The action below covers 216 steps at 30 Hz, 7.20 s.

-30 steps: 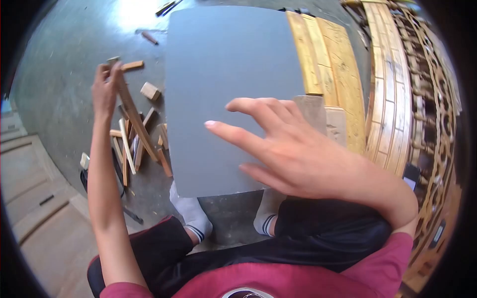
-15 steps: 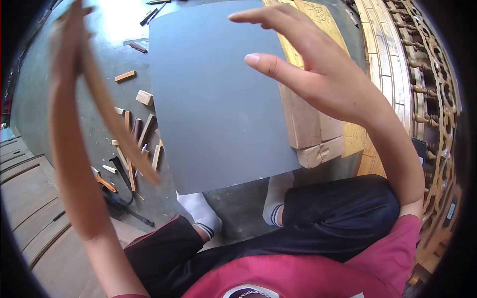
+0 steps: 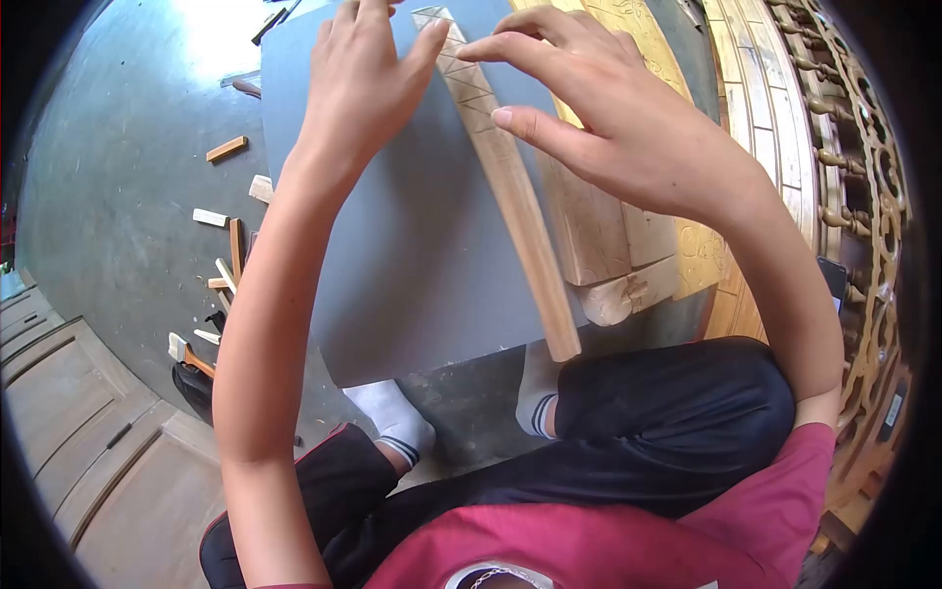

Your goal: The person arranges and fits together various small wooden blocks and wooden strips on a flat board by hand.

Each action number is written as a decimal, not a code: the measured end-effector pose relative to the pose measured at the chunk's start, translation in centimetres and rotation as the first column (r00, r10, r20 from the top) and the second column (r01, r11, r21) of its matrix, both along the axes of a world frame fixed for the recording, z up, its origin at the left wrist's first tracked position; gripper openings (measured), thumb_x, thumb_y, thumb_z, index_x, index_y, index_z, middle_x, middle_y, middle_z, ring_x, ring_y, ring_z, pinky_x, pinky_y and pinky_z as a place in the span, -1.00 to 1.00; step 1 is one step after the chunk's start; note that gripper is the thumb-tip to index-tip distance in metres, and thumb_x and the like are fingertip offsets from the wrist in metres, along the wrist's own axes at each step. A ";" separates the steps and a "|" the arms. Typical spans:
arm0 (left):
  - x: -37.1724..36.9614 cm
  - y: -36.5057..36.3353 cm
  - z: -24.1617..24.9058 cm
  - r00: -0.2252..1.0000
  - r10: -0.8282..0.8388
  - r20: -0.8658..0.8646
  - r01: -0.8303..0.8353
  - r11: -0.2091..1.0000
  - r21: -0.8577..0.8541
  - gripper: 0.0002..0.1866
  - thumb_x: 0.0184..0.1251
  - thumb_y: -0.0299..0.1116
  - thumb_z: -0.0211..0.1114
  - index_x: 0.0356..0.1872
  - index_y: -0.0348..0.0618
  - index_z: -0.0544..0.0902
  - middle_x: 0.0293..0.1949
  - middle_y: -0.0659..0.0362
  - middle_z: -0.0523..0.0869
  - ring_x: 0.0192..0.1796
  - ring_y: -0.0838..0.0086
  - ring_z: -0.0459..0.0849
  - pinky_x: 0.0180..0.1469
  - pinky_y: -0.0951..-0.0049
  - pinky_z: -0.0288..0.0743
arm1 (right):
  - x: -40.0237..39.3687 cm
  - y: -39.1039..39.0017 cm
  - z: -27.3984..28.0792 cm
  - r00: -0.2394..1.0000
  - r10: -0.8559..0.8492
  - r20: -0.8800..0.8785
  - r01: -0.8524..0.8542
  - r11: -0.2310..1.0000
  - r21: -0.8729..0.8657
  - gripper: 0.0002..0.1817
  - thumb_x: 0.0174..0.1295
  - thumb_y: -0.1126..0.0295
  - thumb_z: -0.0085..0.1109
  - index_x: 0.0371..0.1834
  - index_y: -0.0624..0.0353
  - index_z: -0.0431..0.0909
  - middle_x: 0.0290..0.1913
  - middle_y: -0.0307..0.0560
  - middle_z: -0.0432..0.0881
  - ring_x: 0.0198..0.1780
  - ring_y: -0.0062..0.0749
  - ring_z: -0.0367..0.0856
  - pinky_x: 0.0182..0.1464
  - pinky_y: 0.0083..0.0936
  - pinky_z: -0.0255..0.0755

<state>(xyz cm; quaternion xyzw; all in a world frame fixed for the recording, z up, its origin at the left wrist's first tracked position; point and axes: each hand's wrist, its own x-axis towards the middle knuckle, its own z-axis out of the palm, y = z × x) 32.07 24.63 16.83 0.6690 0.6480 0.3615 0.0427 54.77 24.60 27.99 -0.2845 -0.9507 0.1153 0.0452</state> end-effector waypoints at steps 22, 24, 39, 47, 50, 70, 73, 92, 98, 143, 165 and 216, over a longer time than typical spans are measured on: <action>6.4 -7.9 -1.1 0.982 -0.109 -0.153 0.086 0.985 -0.149 -0.36 0.69 -0.10 0.17 0.49 -0.48 0.45 0.50 -0.20 0.47 0.59 -0.07 0.28 0.59 -0.07 0.16 | 1.3 2.2 -7.4 0.994 0.012 0.113 -0.033 0.982 0.187 -0.46 0.64 0.23 -0.07 0.59 0.22 0.37 0.59 0.13 0.37 0.60 0.04 0.33 0.51 0.14 0.23; 6.5 -7.6 -1.4 0.980 -0.105 -0.169 0.082 0.987 -0.138 -0.36 0.70 -0.08 0.15 0.49 -0.48 0.45 0.50 -0.20 0.47 0.59 -0.09 0.26 0.60 -0.07 0.15 | 1.4 2.2 -7.6 0.994 -0.004 0.106 -0.016 0.982 0.189 -0.45 0.64 0.24 -0.06 0.60 0.20 0.35 0.60 0.12 0.37 0.60 0.03 0.33 0.51 0.15 0.24; 6.5 -6.4 -2.4 0.980 -0.112 -0.164 0.094 0.989 -0.112 -0.34 0.73 -0.01 0.09 0.51 -0.43 0.45 0.51 -0.21 0.47 0.61 -0.13 0.23 0.62 -0.11 0.08 | 1.7 2.6 -7.2 0.986 -0.069 0.153 0.046 0.987 0.153 -0.43 0.66 0.20 -0.06 0.69 0.03 0.29 0.66 -0.05 0.30 0.67 -0.11 0.22 0.63 0.06 0.04; 2.6 -6.4 -1.4 0.998 -0.027 -0.053 0.034 0.992 0.124 -0.46 0.62 -0.05 0.27 0.32 -0.33 0.63 0.36 -0.23 0.62 0.47 -0.11 0.48 0.52 -0.02 0.28 | 1.2 2.5 -5.9 0.996 -0.045 0.074 0.038 0.995 0.087 -0.45 0.65 0.23 -0.03 0.67 -0.03 0.31 0.62 0.00 0.35 0.63 -0.02 0.29 0.62 -0.04 0.07; -4.5 -5.1 -1.2 0.993 0.052 0.102 -0.078 0.960 0.270 -0.57 0.47 -0.08 0.39 0.10 -0.25 0.72 0.18 -0.16 0.69 0.31 -0.11 0.57 0.32 -0.13 0.38 | 0.9 2.3 -5.6 0.991 -0.069 0.110 0.058 0.993 0.102 -0.46 0.68 0.16 -0.06 0.67 -0.09 0.33 0.63 -0.03 0.34 0.66 -0.10 0.25 0.65 -0.05 0.02; -28.2 -16.8 -22.4 0.649 0.689 -0.323 -0.760 0.561 -0.329 -0.33 0.42 0.23 0.34 0.43 0.11 0.64 0.39 -0.09 0.60 0.48 0.01 0.51 0.51 0.02 0.34 | -2.7 -0.2 -4.5 0.979 -0.117 0.167 0.111 0.993 0.045 -0.46 0.60 0.19 0.09 0.63 -0.18 0.40 0.63 0.00 0.31 0.67 -0.03 0.21 0.71 0.03 -0.02; -30.9 -15.9 -22.6 0.661 0.704 -0.262 -0.742 0.560 -0.368 -0.51 0.33 -0.01 0.38 0.22 0.06 0.78 0.20 -0.13 0.73 0.31 -0.04 0.65 0.40 0.01 0.47 | -2.9 0.0 -4.5 0.989 -0.075 0.130 0.078 0.997 -0.012 -0.46 0.61 0.19 0.10 0.62 -0.16 0.40 0.62 0.02 0.33 0.65 -0.04 0.25 0.68 0.02 0.02; -5.3 -1.6 7.5 0.348 -0.251 0.903 0.400 0.911 0.099 -0.17 0.39 -0.30 0.58 0.50 -0.40 0.27 0.16 -0.16 0.76 0.21 0.24 0.77 0.33 0.15 0.65 | -7.7 8.3 1.2 0.933 0.273 -0.235 -0.250 0.961 0.122 -0.01 0.23 -0.07 0.61 0.60 0.17 0.30 0.34 0.11 0.56 0.30 -0.10 0.65 0.36 -0.09 0.59; -9.8 -4.1 6.2 0.317 -0.252 0.914 0.714 0.698 -0.055 -0.30 0.46 -0.29 0.53 0.47 -0.38 0.41 0.18 -0.09 0.75 0.26 0.32 0.74 0.35 0.30 0.64 | -9.1 6.1 -0.8 0.918 0.386 -0.090 -0.359 0.906 0.224 0.00 0.19 -0.10 0.57 0.59 0.13 0.30 0.34 0.11 0.53 0.36 -0.02 0.57 0.41 -0.08 0.49; -4.9 -0.3 13.8 0.643 -0.125 0.755 0.029 0.990 0.139 -0.55 0.65 -0.08 0.31 0.27 -0.26 0.65 0.11 0.06 0.78 0.13 0.34 0.78 0.23 0.32 0.68 | -6.5 2.4 6.4 0.945 -0.089 -0.314 -0.185 0.647 -0.740 -0.26 0.62 -0.09 0.09 0.47 0.42 0.32 0.05 0.23 0.69 -0.01 -0.24 0.73 0.02 -0.32 0.65; 3.1 -6.9 1.9 0.953 -0.292 0.084 0.301 0.943 -0.140 -0.64 0.54 -0.17 0.35 0.19 -0.15 0.68 0.20 0.01 0.68 0.38 0.11 0.52 0.49 0.10 0.27 | -2.0 11.7 -6.8 0.904 -0.421 0.076 0.421 0.843 -0.334 -0.32 0.49 0.21 0.35 0.43 0.51 0.30 -0.40 0.01 0.68 -0.46 -0.37 0.78 -0.48 -0.42 0.68; 1.2 -8.7 0.4 0.871 -0.478 -0.114 0.445 0.866 -0.229 0.33 0.08 0.45 0.53 0.68 -0.31 0.19 0.68 -0.19 0.21 0.73 0.11 0.17 0.78 0.00 -0.07 | -2.9 1.6 -2.6 0.995 -0.062 0.078 0.063 0.998 -0.015 -0.46 0.53 0.09 0.20 0.39 0.26 0.55 -0.15 0.28 0.72 -0.07 0.08 0.75 0.10 -0.13 0.61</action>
